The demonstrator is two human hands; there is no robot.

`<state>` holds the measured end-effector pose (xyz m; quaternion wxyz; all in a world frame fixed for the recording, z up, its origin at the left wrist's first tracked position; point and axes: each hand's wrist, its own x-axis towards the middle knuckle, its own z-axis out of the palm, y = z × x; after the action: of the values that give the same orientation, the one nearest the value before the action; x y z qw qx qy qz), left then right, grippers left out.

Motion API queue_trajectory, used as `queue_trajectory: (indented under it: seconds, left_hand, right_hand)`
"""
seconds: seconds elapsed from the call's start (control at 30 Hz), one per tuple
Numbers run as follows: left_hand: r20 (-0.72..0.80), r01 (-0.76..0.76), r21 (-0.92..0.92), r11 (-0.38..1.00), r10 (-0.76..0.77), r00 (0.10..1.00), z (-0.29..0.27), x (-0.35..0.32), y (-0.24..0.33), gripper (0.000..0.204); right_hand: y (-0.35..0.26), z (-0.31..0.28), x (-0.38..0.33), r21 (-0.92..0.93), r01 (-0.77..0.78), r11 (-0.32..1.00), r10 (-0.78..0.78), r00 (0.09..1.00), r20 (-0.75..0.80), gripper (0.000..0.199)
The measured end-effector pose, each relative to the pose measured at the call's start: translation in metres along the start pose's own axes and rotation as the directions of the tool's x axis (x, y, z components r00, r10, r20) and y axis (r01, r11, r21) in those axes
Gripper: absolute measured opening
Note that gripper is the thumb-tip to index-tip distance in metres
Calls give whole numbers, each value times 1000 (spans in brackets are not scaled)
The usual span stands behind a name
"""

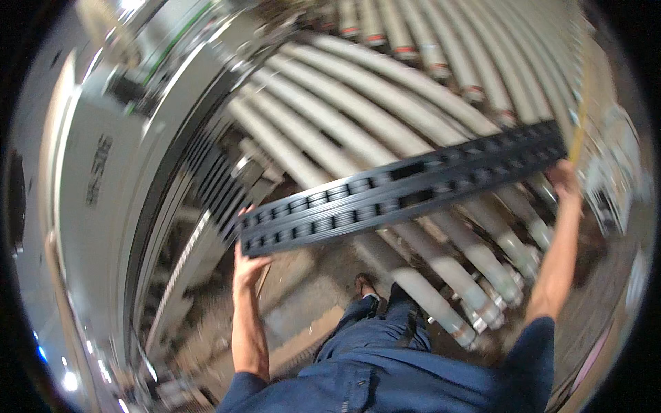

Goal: The person repeatedly picks up dark rectangular panels from a roller conveyor, inspects them, and stacks them on a nearby pile. The person handles the panels one at a time, turning them over and aligning them before placing them on the stack.

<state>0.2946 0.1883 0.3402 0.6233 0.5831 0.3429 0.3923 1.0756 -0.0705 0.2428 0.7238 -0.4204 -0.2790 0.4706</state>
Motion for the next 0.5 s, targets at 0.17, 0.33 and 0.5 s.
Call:
queue_trajectory:
  seconds: [0.17,0.33,0.5]
  left_hand:
    - [-85,42,-61,997,-47,995,-10,-21,-11,136]
    - [-103,135,-34,990,-138,985,-9,-22,-7,133]
    - [-97,33,-81,996,-40,994,-6,-16,-20,133]
  right_hand:
    - [11,-2,27,48,138,989,-122,960,-252,88]
    - [4,26,31,41,139,989,-111,908,-404,86]
    - [-4,45,34,-8,86,996,-78,864,-497,89]
